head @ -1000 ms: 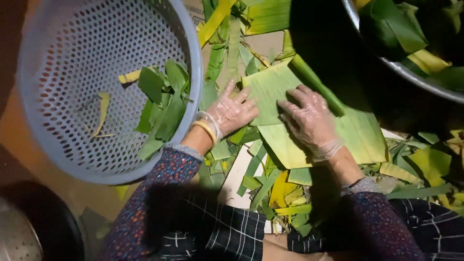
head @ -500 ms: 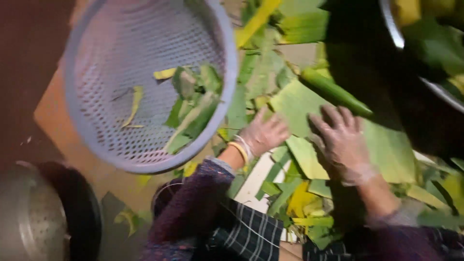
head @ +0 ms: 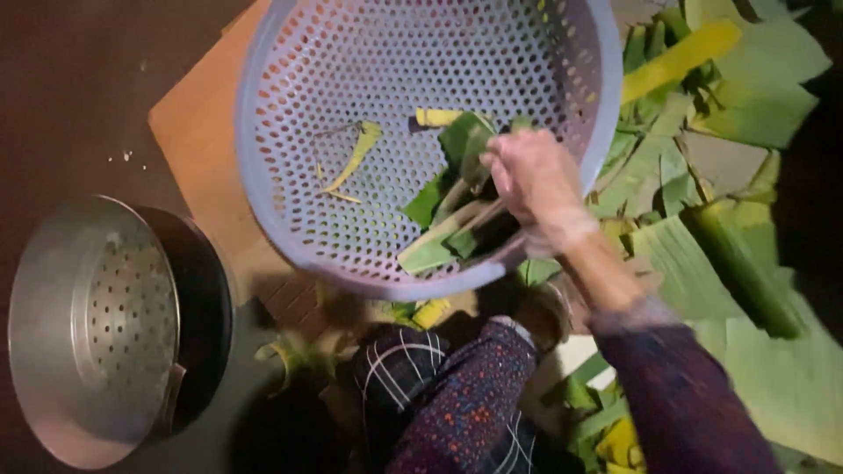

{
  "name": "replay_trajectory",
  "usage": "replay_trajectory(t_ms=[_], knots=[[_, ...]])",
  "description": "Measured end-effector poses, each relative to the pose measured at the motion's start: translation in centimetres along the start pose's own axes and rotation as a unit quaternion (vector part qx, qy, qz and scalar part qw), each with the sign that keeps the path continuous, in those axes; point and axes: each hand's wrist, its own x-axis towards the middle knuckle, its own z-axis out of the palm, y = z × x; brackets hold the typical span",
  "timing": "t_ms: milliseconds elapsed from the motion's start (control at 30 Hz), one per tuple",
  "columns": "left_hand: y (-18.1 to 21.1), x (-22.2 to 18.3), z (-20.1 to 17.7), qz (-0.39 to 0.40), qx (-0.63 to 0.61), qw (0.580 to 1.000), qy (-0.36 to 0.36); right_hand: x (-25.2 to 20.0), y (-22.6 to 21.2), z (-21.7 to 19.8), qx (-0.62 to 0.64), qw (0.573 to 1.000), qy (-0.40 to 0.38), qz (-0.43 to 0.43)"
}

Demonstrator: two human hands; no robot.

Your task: Preparing and folding banana leaves into specific shapes for food wrapping

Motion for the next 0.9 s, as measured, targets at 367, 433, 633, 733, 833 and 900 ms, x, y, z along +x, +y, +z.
replay_trajectory(t_ms=[367, 433, 633, 733, 833, 900], knots=[[-2.9, 1.1, -2.7, -0.080, -0.459, 0.885, 0.006, 5.0, -0.7, 5.1, -0.036, 0.963, -0.206, 0.171], [-2.3, 1.2, -3.0, -0.093, -0.534, 0.840, 0.004, 3.2, -1.2, -1.0, 0.257, 0.954, 0.026, 0.154], [0.6, 3.2, -2.2, -0.120, -0.738, 0.663, -0.031, -8.1, 0.6, -16.3, 0.849, 0.411, -0.029, 0.332], [2.7, 4.2, -0.5, -0.142, -0.818, 0.553, -0.070, -15.3, -0.1, -15.7, 0.784, 0.603, 0.142, 0.039], [4.5, 4.1, 1.4, -0.181, -0.878, 0.430, -0.108, -19.2, 4.8, -12.9, 0.929, 0.296, 0.058, 0.213], [5.5, 3.5, 2.7, -0.216, -0.906, 0.341, -0.125, -20.4, 3.5, -15.7, 0.876, 0.352, 0.119, 0.307]])
